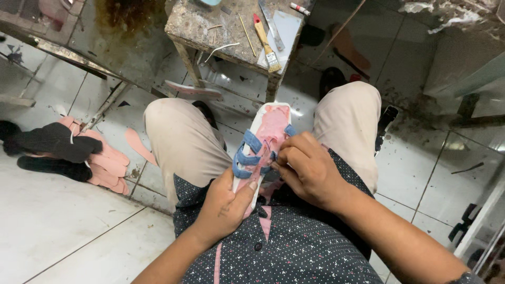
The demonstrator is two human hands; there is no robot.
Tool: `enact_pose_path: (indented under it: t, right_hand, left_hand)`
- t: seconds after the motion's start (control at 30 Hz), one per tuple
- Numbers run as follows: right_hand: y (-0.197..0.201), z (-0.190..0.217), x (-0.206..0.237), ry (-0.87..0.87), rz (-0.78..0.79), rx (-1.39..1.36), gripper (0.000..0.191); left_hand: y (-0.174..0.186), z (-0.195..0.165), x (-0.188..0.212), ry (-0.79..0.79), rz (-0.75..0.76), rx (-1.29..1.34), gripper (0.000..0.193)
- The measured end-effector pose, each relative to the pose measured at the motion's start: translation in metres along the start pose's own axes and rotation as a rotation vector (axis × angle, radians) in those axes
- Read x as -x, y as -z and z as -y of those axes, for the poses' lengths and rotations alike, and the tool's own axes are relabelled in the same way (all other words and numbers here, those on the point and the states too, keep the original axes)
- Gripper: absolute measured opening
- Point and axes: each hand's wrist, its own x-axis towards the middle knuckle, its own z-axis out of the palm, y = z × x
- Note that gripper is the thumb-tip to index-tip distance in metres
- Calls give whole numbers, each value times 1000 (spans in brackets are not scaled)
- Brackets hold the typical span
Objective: The person sits at a workshop bench and assembles sandals by hand, pressing and tucking blue fabric straps into the edges of pink insole boards, trimming excess strap material with scissors, and placing finished sandal uppers and soles onto a wire rack.
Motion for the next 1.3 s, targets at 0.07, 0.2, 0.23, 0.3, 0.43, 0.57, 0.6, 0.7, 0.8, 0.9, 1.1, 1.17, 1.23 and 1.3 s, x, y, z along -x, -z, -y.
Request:
enact_pose_path:
  t: [0.07,0.2,0.23,0.3,0.43,0.57,0.6,0.7,0.8,0.9,1.1,1.17,1.23,1.3]
  right_hand:
    - [2,-1,-1,9,-8,-25,25]
    - [-3,-3,0,-57,-43,10,29]
    - [-7,-3,2,-132,-57,-5,30]
    - [-17,-5,7,-284,-88,-31,33]
    - [-22,-21,26,-696,-28,-648,24]
    - [-12,-43,38,-820,-64,-1123,21]
    - [-9,-44,39,-847,-66,-1180,22]
    - [-1,-40,33,-886,-28,-1114,15]
    - [3,-26,22,-876,80,-841,46]
    - [4,-15,10,-458,16,-364,31]
    - [-1,-15,8,-26,-59,232,24]
    - [-7,-21,9,-329,-94,88,13]
    - [-13,-27,10,-587,-166,-247,9]
    - [-15,-30,10,-781,-287,-766,14]
  left_hand:
    - [-1,1,0,-65,-20,-103,28]
    - [-5,5,-5,-280,-85,-311,21]
    - [-5,6,-6,-292,-100,-347,19]
    - [-4,8,-9,-333,-131,-473,21]
    - [0,10,-10,-546,-131,-612,34]
    - [1,9,-14,-409,12,-410,35]
    - [2,7,-15,-366,72,-332,35]
    - [7,0,-20,-146,177,-129,32]
    - [19,-10,-26,-233,242,-62,34]
    - [25,-17,-28,-189,296,-8,34]
    - [15,-21,-22,-68,225,-5,33]
    - [10,-20,-20,-197,140,-173,33]
    - [5,-18,-17,-305,50,-336,32]
    - [2,-15,-18,-163,60,-77,32]
